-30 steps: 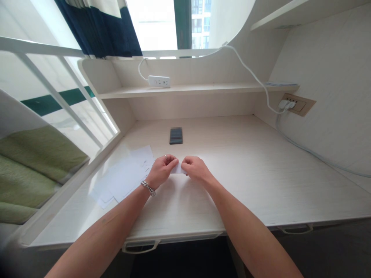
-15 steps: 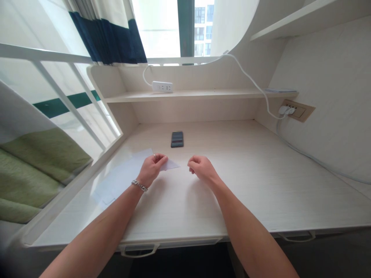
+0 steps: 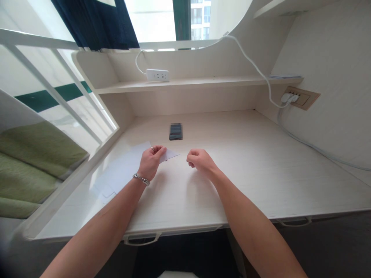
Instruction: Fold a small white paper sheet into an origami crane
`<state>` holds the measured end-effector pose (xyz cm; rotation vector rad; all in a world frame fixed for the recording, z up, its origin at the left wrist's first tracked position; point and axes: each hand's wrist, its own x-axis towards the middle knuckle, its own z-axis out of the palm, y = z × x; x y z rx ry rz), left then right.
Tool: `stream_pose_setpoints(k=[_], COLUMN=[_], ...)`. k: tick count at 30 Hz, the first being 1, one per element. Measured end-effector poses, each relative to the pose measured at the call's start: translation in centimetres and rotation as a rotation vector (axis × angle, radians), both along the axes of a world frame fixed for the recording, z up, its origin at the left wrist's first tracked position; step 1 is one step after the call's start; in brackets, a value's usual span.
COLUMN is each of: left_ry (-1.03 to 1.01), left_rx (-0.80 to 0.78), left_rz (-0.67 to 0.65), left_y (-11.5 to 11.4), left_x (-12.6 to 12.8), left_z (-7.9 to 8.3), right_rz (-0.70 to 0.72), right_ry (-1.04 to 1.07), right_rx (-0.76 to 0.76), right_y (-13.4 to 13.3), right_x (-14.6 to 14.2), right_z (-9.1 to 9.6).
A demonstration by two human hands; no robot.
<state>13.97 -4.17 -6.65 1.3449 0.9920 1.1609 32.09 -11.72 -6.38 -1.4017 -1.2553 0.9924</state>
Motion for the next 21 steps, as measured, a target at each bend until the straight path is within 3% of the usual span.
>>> stream_pose_setpoints(k=[4,9,11,15,18,21], left_ry=[0.051,0.192,0.325,0.525,0.455,0.425], left_rx=[0.005,0.020,0.078,0.221,0.082,-0.003], left_rz=[-0.080,-0.267,-0.378,-0.465,-0.573,-0.594], left_y=[-0.6,-1.4,-1.3,-1.3,-1.2,-1.0], left_x=[0.5,0.7,0.3,-0.4,-0.7,-1.0], left_z=[-0.1,0.3,0.5,0.9,1.5,1.9], right_rz=[-0.009,0.040,0.095,0.188,0.223,0.252], right_ry=[0.032,-0.154,-0.227,-0.267,-0.195,-0.151], right_rx=[0.062,0.085,0.060,0.006,-0.020,-0.031], right_y=[0.0,-0.1,-0.2,-0.5,-0.7,-0.9], right_x=[-0.5,-0.9,-0.7,-0.3,0.1,0.6], right_z=[0.1,-0.4,-0.4,0.0,0.4,0.6])
